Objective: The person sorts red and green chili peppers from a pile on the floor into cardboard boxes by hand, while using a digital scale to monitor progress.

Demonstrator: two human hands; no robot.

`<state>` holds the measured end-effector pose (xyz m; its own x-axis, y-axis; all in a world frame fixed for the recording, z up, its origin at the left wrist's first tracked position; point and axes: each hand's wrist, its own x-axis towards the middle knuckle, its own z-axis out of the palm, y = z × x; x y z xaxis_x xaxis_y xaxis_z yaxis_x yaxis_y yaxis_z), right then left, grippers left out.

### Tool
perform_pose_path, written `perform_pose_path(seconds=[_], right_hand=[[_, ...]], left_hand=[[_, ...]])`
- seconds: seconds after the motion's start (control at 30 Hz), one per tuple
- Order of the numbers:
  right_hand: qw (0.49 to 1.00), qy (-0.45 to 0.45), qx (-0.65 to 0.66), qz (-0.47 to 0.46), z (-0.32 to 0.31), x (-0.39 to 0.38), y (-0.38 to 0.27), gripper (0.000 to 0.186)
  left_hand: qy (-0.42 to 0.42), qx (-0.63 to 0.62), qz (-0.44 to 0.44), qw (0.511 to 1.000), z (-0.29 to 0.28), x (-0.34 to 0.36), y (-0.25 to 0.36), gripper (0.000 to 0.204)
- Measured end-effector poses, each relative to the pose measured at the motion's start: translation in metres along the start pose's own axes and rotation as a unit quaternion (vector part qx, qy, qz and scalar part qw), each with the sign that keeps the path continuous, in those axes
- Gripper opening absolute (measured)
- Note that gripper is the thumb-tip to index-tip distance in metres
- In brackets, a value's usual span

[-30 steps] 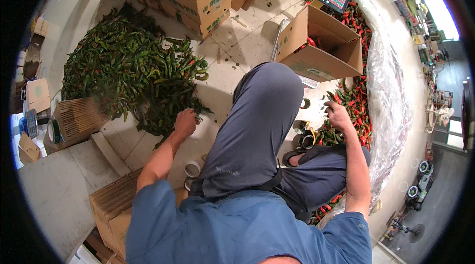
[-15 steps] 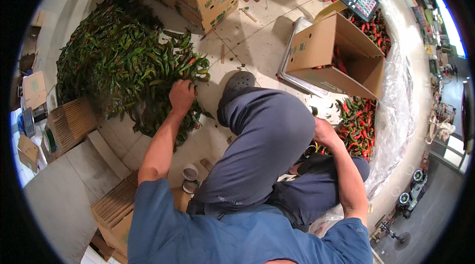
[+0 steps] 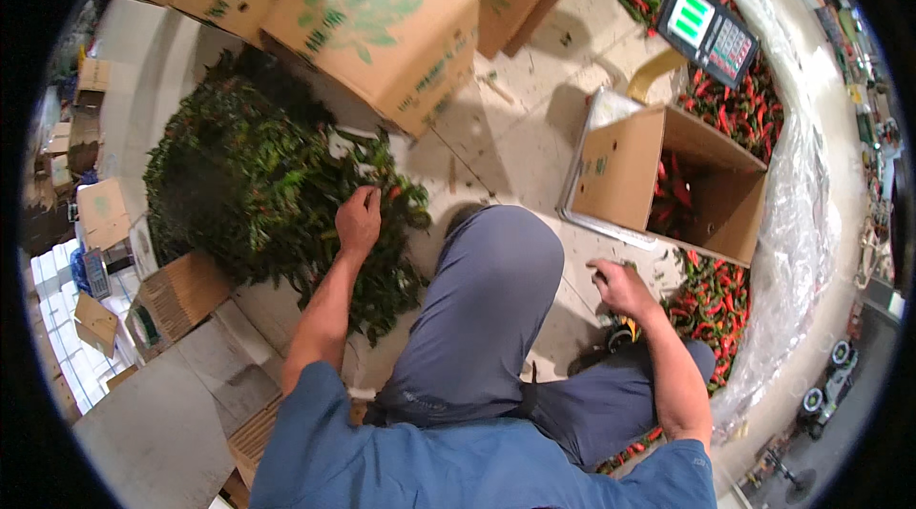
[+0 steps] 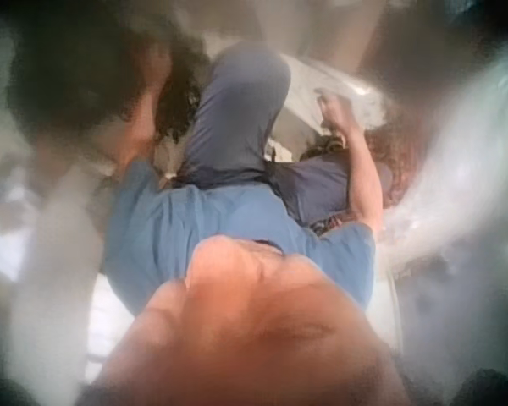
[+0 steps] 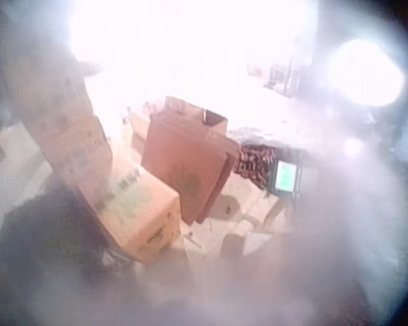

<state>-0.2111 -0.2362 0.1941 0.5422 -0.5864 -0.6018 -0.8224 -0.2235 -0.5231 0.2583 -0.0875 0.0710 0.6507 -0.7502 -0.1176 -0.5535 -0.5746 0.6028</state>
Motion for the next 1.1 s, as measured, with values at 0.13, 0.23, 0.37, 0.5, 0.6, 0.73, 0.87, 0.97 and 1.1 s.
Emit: perform_pose_path(seconds=[0.13, 0.23, 0.37, 0.5, 0.6, 0.73, 0.87, 0.97, 1.1], right_hand=[[0.998, -0.008, -0.004, -0.067, -0.002, -0.005, -0.029, 0.025], [0.995, 0.054, 0.009, -0.08, -0.015, -0.024, -0.075, 0.017], [0.975, 0.159, 0.135, 0.08, -0.043, -0.06, -0.12, 0.031], [0.961, 0.249, 0.123, 0.01, -0.038, -0.072, -0.086, 0.022], [0.977, 0.2, 0.076, 0.022, -0.027, -0.086, -0.096, 0.02], [0.996, 0.093, 0.014, -0.002, 0.017, -0.062, -0.096, 0.024], [0.997, 0.062, 0.021, 0.031, 0.06, -0.05, -0.077, 0.028], [0.996, 0.017, 0.02, 0.083, 0.056, -0.048, -0.084, 0.033], [0.994, 0.033, 0.023, 0.104, 0.042, -0.023, -0.072, 0.037]], left_hand=[[0.042, -0.048, -0.083, 0.994, -0.1, 0.038, 0.055, 0.054], [0.175, -0.124, 0.009, 0.977, -0.162, 0.061, 0.07, 0.016], [0.283, -0.162, 0.106, 0.94, -0.274, 0.107, 0.115, 0.039], [0.416, -0.195, 0.188, 0.868, -0.398, 0.157, 0.22, 0.047], [0.4, -0.315, 0.311, 0.803, -0.52, 0.234, 0.265, 0.048], [0.333, -0.365, 0.295, 0.818, -0.711, 0.372, 0.284, 0.051], [0.269, -0.372, 0.251, 0.852, -0.779, 0.467, 0.325, 0.056], [0.216, -0.383, 0.199, 0.876, -0.781, 0.502, 0.347, 0.052], [0.141, -0.37, 0.122, 0.91, -0.753, 0.514, 0.355, 0.041]])
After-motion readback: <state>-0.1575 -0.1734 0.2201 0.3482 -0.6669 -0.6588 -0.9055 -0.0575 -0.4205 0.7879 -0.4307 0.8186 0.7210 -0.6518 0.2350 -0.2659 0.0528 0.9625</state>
